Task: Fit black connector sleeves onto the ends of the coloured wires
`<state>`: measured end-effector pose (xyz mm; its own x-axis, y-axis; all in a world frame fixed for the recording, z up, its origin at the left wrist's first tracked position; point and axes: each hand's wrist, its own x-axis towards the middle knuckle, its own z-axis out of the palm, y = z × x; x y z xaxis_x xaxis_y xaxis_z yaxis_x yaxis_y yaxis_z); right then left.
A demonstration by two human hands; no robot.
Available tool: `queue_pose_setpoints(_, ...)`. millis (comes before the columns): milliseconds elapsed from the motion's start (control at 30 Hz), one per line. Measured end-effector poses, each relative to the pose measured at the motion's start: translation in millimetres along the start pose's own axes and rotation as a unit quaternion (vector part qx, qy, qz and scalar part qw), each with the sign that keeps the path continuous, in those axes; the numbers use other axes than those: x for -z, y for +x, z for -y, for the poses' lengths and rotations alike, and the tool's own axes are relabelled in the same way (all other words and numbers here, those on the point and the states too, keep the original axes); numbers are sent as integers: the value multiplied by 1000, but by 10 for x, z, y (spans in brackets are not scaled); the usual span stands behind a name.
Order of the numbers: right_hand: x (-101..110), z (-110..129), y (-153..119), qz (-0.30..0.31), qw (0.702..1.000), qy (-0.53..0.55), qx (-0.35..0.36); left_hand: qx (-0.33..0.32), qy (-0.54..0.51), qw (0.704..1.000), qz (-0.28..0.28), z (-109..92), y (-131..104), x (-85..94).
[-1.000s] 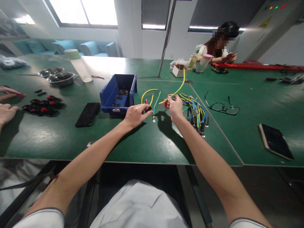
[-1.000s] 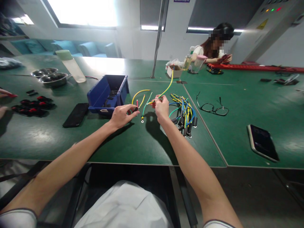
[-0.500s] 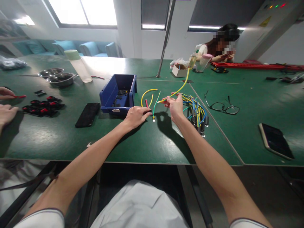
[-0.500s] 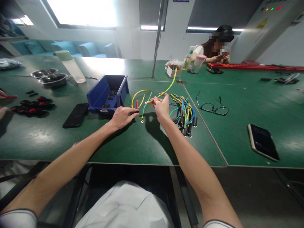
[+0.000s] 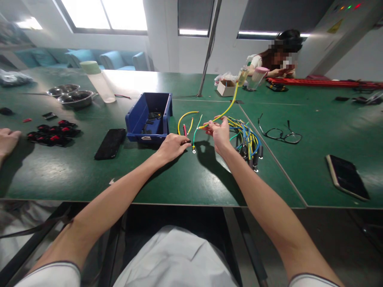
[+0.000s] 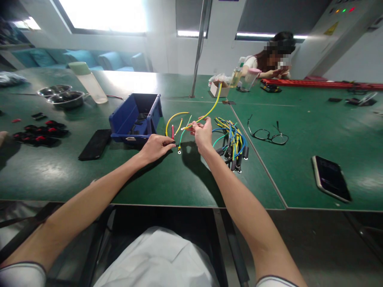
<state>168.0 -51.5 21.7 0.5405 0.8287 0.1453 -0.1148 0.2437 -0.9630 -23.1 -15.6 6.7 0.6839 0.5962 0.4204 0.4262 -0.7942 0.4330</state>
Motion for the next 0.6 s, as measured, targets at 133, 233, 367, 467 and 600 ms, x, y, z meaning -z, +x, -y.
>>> queue_pose_setpoints(133,-15,18,-23,10,1000,-4,10,1,0,1000,-3,-11,-2,-4)
queue_pose_setpoints(233,-20,22,-33,14,1000,-11,14,3,-3,1000,-7,-18,-4,-3)
queue_pose_setpoints(367,-29,8,-36,28,999,-14,9,5,-3,1000,-8,-19,-6,-2)
queue_pose_setpoints(467,-38,-9,-40,39,999,-17,9,5,-3,1000,-8,-18,-5,-4)
queue_pose_setpoints(600,-46,-16,-57,47,998,-28,15,7,1,1000,-9,-24,-5,-9)
